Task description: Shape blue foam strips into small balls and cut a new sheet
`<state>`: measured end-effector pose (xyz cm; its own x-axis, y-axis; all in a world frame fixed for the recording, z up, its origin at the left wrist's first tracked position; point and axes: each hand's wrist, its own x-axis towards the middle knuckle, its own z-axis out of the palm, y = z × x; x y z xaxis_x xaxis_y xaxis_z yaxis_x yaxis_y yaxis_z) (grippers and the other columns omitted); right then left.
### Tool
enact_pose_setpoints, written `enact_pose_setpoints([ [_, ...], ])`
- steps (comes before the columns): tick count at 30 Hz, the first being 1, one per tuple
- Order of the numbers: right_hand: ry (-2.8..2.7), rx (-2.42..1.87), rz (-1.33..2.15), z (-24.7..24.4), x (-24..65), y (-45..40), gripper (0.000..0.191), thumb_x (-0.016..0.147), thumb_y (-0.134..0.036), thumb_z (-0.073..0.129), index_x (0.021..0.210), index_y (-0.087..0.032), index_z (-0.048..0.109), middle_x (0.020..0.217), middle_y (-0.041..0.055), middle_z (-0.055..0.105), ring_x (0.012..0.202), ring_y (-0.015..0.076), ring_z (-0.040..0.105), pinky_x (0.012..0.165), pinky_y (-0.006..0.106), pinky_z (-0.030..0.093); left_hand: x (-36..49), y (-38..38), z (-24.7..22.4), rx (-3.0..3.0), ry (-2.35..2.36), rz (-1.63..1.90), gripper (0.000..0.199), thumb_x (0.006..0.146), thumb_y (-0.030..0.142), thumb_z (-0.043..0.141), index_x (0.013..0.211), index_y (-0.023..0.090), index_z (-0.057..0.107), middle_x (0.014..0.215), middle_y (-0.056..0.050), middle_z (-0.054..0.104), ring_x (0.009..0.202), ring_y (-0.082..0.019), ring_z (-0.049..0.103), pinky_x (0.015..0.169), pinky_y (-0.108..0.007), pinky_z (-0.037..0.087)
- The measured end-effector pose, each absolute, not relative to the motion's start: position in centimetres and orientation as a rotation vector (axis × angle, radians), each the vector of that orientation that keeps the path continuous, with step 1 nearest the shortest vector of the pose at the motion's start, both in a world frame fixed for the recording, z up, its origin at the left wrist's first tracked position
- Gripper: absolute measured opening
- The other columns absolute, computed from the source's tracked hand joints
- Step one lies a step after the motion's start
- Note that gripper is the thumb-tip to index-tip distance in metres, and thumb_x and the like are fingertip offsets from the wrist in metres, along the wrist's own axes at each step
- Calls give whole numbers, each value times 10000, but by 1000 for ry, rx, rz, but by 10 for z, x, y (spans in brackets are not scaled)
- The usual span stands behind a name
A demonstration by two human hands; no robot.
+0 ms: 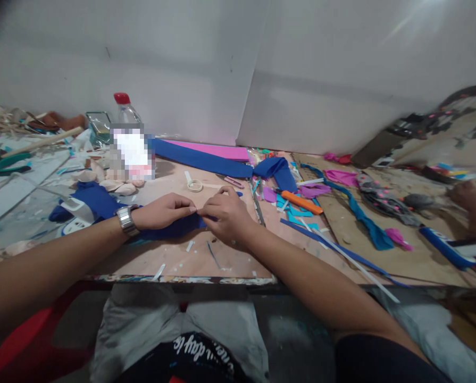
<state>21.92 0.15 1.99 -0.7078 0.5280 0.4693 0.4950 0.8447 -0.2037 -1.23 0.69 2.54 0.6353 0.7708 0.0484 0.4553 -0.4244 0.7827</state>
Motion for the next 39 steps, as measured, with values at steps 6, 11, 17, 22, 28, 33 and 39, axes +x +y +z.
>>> enact_pose_setpoints([
  [6,-2463,-789,129,20,218,0,160,977,-268,597,988,-242,755,957,34,808,884,208,695,1011,459,321,-11,7,24,2104,1000,551,332,948,393,518,812,146,693,713,3,639,685,-138,523,667,-268,392],
  [11,-2428,-858,175,20,217,-1,129,949,-262,634,970,-233,757,937,41,813,881,220,703,1009,455,323,-11,3,26,2191,1036,608,279,942,329,529,811,155,705,708,4,649,674,-133,544,661,-266,377],
  [17,-2393,-865,227,19,216,0,108,928,-252,634,937,-217,736,914,43,805,862,215,704,981,434,346,-9,-5,28,2389,1075,639,247,945,307,537,880,178,737,764,-16,713,684,-143,591,683,-273,393],
  [22,-2398,-889,263,19,215,0,111,928,-267,618,903,-214,713,893,39,787,852,211,682,977,432,342,-9,-6,26,2599,1124,580,266,967,335,519,912,199,742,793,-37,739,698,-168,618,671,-288,381],
  [28,-2401,-903,234,20,214,-1,116,931,-267,591,883,-204,675,879,51,741,878,225,625,956,434,339,-7,-5,24,2690,1142,558,291,1006,345,476,917,211,718,833,-42,750,737,-178,639,661,-292,367],
  [33,-2402,-953,292,19,213,0,81,902,-222,565,897,-206,644,921,66,714,943,247,591,926,426,355,-7,-5,24,2689,1142,554,292,1023,351,462,952,218,713,878,-38,759,783,-179,653,678,-287,381],
  [39,-2378,-971,305,19,215,1,101,923,-282,620,911,-213,692,902,59,728,927,246,608,911,418,371,-10,-3,21,2684,1148,510,333,1053,387,419,1007,223,706,899,-43,754,809,-192,658,692,-295,389],
])
